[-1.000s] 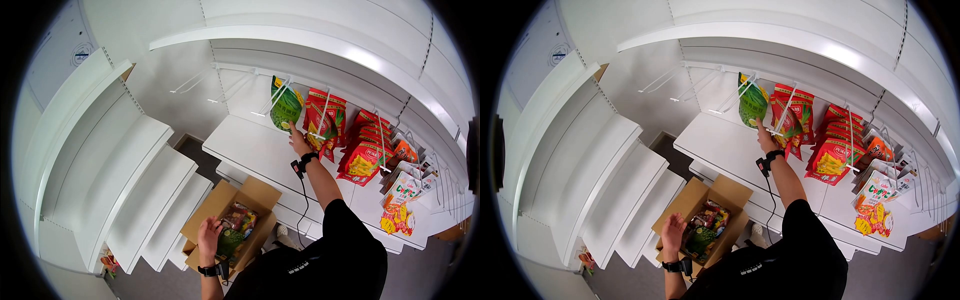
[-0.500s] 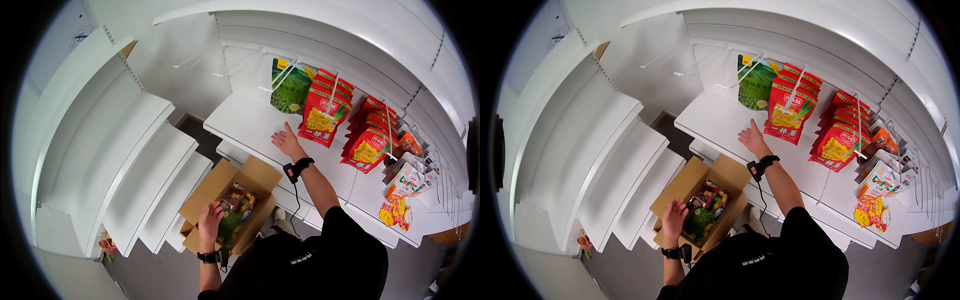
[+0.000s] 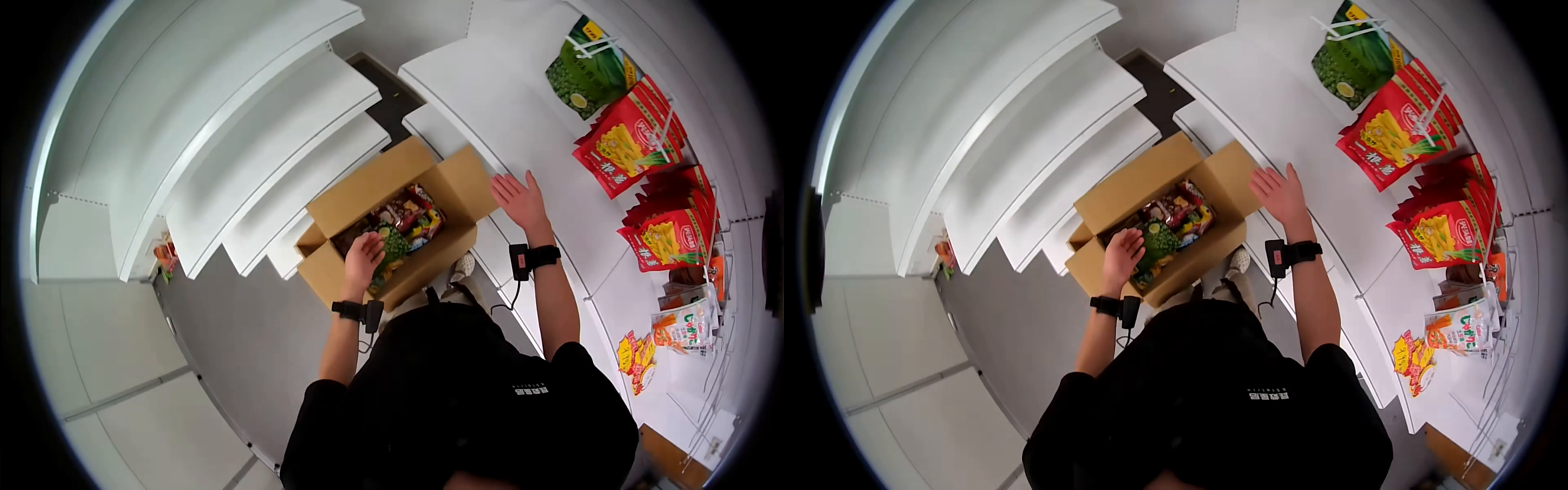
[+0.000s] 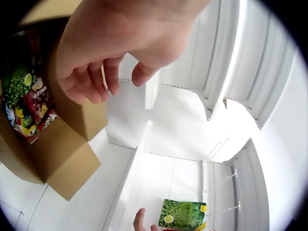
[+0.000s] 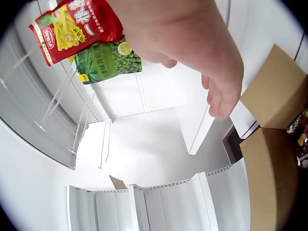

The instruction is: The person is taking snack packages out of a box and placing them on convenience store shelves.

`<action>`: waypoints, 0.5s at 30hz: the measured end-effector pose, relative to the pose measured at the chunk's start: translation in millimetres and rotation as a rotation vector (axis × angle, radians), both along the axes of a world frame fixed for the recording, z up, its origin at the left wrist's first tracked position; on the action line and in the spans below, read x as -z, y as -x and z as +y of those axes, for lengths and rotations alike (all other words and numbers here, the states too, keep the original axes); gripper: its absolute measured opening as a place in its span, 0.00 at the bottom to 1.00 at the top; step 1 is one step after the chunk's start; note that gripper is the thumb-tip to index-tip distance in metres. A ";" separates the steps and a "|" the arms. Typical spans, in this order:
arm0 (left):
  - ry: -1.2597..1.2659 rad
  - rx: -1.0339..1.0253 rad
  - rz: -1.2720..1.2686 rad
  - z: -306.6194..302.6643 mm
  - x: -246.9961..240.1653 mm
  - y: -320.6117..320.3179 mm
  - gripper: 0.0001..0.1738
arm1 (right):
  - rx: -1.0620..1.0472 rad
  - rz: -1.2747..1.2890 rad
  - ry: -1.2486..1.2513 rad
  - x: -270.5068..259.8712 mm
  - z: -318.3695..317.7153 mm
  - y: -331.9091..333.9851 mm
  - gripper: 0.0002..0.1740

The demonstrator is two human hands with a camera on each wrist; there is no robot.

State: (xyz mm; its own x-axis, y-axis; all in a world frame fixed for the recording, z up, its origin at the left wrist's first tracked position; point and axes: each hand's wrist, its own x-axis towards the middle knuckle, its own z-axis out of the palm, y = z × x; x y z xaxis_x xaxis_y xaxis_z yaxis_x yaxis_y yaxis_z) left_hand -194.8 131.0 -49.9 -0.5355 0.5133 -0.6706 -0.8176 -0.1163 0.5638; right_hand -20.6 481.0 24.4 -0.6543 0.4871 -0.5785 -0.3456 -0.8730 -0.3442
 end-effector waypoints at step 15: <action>0.464 -0.044 -0.181 -35.5 134.3 -19.3 0.29 | -0.028 -0.222 0.172 63.4 -71.6 -49.1 0.35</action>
State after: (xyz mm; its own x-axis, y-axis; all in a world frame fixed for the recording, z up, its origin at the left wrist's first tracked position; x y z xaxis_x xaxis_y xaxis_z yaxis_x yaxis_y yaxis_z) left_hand -175.5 95.6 -184.2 -0.4040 0.1183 -0.9071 -0.9071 0.0761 0.4139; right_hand 28.5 409.4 -39.0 -0.5143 0.3531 -0.7815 -0.2536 -0.9332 -0.2548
